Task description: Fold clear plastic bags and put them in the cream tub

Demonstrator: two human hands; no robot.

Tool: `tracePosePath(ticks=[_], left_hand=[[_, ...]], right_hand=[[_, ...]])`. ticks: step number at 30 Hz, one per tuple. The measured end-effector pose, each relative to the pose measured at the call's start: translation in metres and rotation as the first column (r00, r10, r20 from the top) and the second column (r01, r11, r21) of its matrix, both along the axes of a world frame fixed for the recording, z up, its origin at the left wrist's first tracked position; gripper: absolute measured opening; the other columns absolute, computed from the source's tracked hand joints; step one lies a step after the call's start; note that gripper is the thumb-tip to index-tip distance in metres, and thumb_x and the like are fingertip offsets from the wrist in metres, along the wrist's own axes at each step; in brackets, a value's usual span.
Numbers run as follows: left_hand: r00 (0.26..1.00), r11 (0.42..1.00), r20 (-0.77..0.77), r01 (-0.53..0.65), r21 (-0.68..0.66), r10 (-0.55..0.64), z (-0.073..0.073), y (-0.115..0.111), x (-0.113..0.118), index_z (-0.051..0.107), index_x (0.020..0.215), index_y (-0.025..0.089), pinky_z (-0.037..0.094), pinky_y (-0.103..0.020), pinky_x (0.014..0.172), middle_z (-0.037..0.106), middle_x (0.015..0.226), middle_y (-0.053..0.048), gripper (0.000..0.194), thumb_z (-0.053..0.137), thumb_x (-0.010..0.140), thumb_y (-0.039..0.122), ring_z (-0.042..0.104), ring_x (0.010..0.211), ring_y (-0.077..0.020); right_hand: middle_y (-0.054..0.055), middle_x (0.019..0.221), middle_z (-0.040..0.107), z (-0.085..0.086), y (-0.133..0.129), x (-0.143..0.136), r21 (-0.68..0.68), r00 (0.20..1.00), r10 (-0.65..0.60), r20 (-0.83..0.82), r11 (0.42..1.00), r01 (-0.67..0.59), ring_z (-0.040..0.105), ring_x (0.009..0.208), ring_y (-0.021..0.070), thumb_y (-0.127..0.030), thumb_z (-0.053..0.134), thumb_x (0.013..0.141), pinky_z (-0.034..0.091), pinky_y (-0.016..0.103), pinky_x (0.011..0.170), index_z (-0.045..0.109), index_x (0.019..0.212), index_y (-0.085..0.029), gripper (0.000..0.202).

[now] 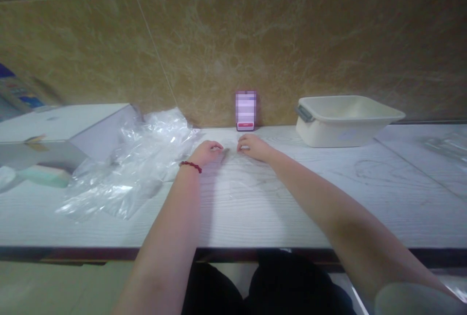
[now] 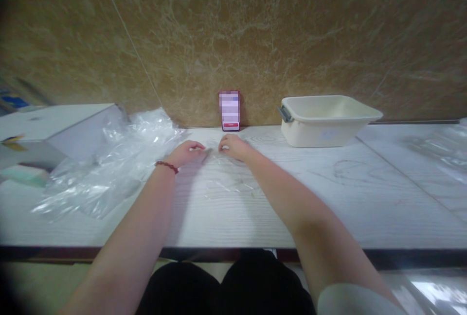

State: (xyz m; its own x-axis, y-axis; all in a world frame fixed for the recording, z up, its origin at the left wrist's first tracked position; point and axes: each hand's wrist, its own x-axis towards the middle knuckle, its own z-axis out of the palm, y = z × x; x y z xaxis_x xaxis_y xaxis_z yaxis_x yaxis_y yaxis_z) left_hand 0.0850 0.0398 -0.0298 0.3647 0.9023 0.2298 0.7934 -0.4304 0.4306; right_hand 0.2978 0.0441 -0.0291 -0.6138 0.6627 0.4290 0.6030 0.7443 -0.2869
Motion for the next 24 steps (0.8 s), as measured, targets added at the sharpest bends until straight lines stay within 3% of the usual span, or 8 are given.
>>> tracePosePath(ticks=[7, 15, 24], left_hand=[[0.985, 0.987, -0.082, 0.146, -0.060, -0.151, 0.0001, -0.0035, -0.0015, 0.062, 0.095, 0.025, 0.032, -0.026, 0.090, 0.060, 0.092, -0.003, 0.034, 0.048, 0.070, 0.043, 0.049, 0.096, -0.0177], [0.994, 0.987, -0.106, 0.007, -0.163, -0.024, 0.0012, -0.0087, 0.0026, 0.061, 0.095, 0.033, 0.024, -0.033, 0.095, 0.051, 0.109, -0.002, 0.034, 0.052, 0.066, 0.049, 0.038, 0.111, -0.0227], [0.977, 0.979, -0.207, 0.001, -0.202, -0.043, -0.0018, -0.0082, 0.0037, 0.054, 0.104, 0.037, 0.009, -0.045, 0.096, 0.038, 0.124, -0.004, 0.042, 0.040, 0.069, 0.057, 0.023, 0.120, -0.0283]], right_hand=[[0.004, 0.090, 0.055, 0.0015, -0.0025, 0.0009, -0.039, 0.992, -0.078, 0.095, 0.996, 0.082, 0.047, 0.090, 0.0144, -0.009, 0.050, 0.068, 0.031, 0.027, 0.086, 0.066, 0.074, -0.019, 0.020], [0.004, 0.092, 0.056, 0.0012, -0.0037, 0.0024, -0.028, 0.987, -0.093, 0.129, 0.995, 0.097, 0.047, 0.090, 0.0150, -0.011, 0.048, 0.068, 0.031, 0.027, 0.086, 0.067, 0.074, -0.020, 0.022], [0.003, 0.089, 0.060, 0.0043, -0.0002, 0.0062, -0.057, 0.983, -0.089, 0.162, 0.993, 0.100, 0.051, 0.088, 0.0141, -0.006, 0.047, 0.066, 0.032, 0.025, 0.085, 0.067, 0.075, -0.019, 0.026]])
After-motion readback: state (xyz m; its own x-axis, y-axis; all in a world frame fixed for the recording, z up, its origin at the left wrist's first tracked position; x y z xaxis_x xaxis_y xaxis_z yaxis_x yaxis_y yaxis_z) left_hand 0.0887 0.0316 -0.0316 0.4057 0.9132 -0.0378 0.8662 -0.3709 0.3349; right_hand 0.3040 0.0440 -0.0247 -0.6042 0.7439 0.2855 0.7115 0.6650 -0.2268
